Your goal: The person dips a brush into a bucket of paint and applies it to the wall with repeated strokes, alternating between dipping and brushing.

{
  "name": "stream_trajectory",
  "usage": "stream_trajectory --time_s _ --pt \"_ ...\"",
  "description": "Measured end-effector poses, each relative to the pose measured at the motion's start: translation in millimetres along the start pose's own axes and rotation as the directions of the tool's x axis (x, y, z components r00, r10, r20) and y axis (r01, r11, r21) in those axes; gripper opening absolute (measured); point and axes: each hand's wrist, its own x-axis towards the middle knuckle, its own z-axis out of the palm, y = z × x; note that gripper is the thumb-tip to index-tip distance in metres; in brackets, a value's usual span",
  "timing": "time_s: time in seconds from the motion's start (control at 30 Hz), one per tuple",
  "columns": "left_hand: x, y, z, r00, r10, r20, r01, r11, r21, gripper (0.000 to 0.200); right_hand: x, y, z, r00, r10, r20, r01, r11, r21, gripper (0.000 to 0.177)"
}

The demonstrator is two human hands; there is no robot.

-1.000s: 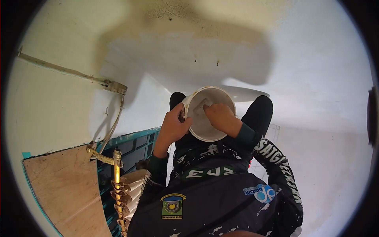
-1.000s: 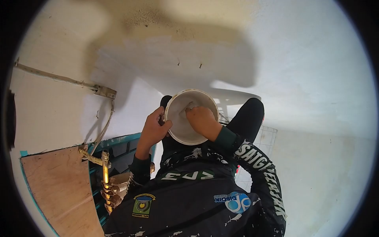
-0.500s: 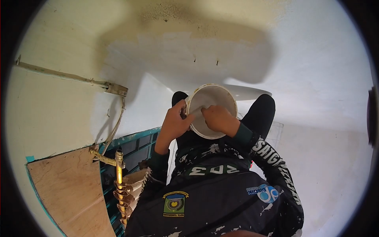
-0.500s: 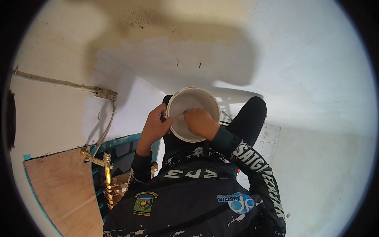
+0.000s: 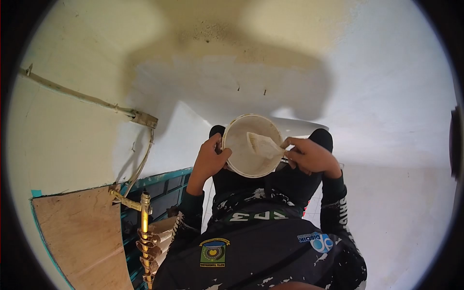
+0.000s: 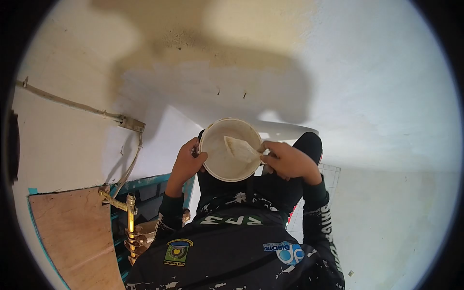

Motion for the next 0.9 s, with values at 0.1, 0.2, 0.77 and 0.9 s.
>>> stream_trajectory --time_s 0.1,0.2,0.77,0.9 --pt "2.7 5.8 0.5 1.0 -0.009 0.011 0.009 1.0 -0.014 0.021 -1.8 38.9 12.4 0.999 -0.012 0.032 0.003 0.956 0.292 0.023" --pt "9.5 3.2 1.0 1.0 -0.007 0.022 0.007 1.0 -0.01 0.02 -5.7 61.5 30.4 0.994 -0.034 -0.108 0.089 0.828 0.554 0.024" --pt "14.2 -15.4 -1.1 0.98 0.196 0.022 -0.197 0.971 0.138 0.019 -14.4 77.9 61.5 0.953 -0.002 -0.304 0.188 0.789 0.585 0.027" --pt "24.4 -36.6 -1.6 0.982 0.188 0.025 -0.19 0.968 0.165 0.026 -31.5 38.3 56.2 0.955 -0.112 -0.275 0.292 0.521 0.802 0.026"
